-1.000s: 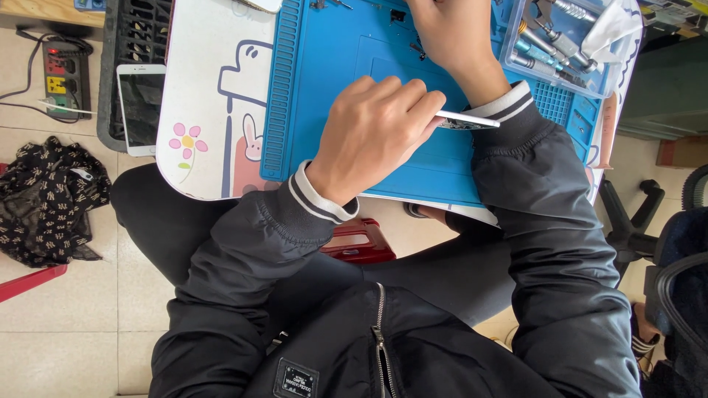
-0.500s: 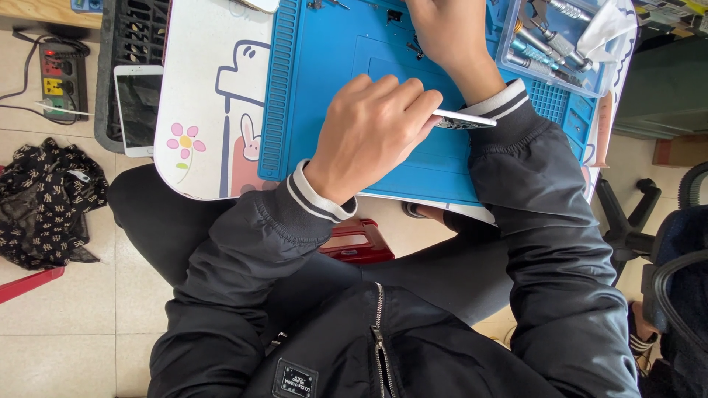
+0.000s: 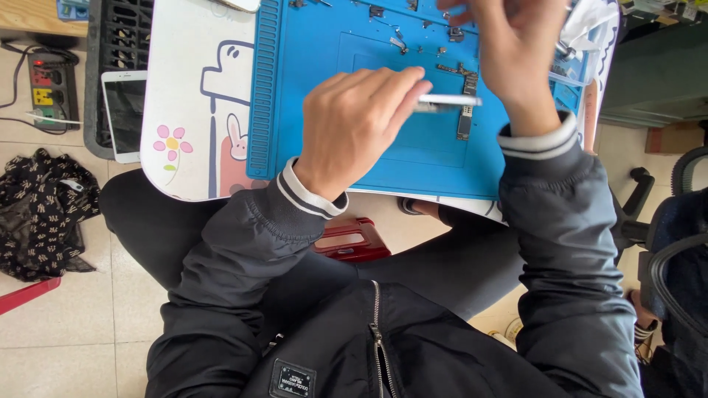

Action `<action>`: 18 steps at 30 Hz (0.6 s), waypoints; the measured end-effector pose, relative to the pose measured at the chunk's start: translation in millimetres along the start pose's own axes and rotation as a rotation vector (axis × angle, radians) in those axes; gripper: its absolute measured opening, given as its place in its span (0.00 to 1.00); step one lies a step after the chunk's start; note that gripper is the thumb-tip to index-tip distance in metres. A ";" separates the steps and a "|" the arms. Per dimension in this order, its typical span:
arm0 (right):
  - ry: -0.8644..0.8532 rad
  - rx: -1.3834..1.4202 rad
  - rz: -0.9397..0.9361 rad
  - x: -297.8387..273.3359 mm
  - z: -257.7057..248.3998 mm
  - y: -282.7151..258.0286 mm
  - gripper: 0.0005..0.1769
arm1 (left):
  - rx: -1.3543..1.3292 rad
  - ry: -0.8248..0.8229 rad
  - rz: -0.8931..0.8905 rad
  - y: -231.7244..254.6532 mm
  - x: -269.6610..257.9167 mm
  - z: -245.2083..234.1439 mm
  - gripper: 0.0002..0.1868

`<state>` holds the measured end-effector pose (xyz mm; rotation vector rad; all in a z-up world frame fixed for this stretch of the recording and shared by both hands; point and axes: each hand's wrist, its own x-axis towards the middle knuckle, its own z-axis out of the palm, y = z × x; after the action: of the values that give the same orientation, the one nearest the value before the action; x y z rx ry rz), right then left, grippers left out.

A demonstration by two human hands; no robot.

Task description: The person uses tweezers to carefully remove small components and connectors from a disassembled smartphone placed on a blue work mat. They handle the phone's internal parts and place removed pieces onto the mat, occasionally pausing to adjust their position.

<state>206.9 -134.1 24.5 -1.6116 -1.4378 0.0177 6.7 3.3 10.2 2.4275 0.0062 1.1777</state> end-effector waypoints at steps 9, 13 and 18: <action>0.158 0.089 0.181 -45.9 -12.5 -62.6 0.26 | -0.009 0.043 -0.014 1.6 1.1 2.2 0.03; 0.149 0.157 0.190 -51.0 -1.7 -65.5 0.23 | -0.085 0.028 0.003 3.4 3.7 -1.7 0.03; 0.159 0.162 0.172 -50.7 1.4 -71.8 0.19 | -0.106 0.009 0.005 7.1 9.4 -5.4 0.02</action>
<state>135.3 -182.3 41.3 -1.5616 -1.1444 0.1004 7.4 0.8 22.9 2.3313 -0.0584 1.1617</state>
